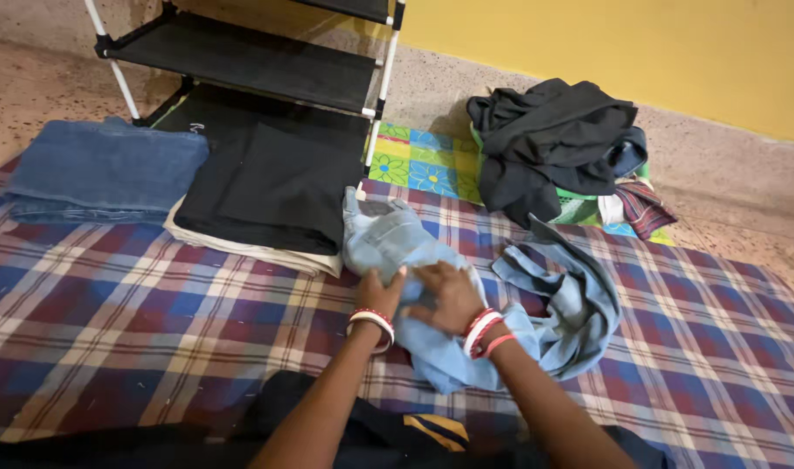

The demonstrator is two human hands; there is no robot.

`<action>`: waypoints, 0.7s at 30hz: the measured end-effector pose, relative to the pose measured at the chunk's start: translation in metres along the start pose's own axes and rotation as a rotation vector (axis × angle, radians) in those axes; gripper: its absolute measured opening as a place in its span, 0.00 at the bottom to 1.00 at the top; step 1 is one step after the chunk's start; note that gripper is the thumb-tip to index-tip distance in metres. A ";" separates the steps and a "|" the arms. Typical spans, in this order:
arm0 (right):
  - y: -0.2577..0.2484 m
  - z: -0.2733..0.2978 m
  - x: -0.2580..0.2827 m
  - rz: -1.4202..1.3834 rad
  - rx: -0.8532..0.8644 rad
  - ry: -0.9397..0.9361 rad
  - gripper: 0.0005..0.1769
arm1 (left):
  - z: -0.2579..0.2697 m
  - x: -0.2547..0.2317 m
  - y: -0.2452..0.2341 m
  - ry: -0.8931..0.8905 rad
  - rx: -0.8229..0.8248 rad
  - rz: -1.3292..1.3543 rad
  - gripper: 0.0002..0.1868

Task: The person folds a black shirt and then a pair of light blue jeans on a plaid mattress. They smooth the fabric and fold the items into neat rectangles, placing the finished shirt on a stack of folded clothes.

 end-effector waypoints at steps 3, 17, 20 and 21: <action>0.014 -0.008 0.009 0.058 0.077 0.121 0.58 | 0.007 -0.028 -0.014 0.059 0.029 0.180 0.33; -0.015 0.041 -0.109 -0.238 -0.221 0.607 0.34 | -0.047 0.034 0.024 -0.185 0.081 -0.016 0.29; 0.004 0.052 -0.116 -0.242 -0.134 0.606 0.31 | -0.039 0.009 0.025 -0.184 0.142 0.178 0.39; 0.015 0.052 -0.115 -0.229 -0.038 0.582 0.31 | -0.037 0.003 0.023 -0.219 0.153 0.122 0.41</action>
Point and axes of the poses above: each hand's wrist, its own z-axis away from the middle knuckle, its own y-axis out of the palm, x = y × z, the point moved 8 cm from there along -z, towards the middle knuckle, and after that the axes turned 14 degrees about -y, right-handed, at the moved point
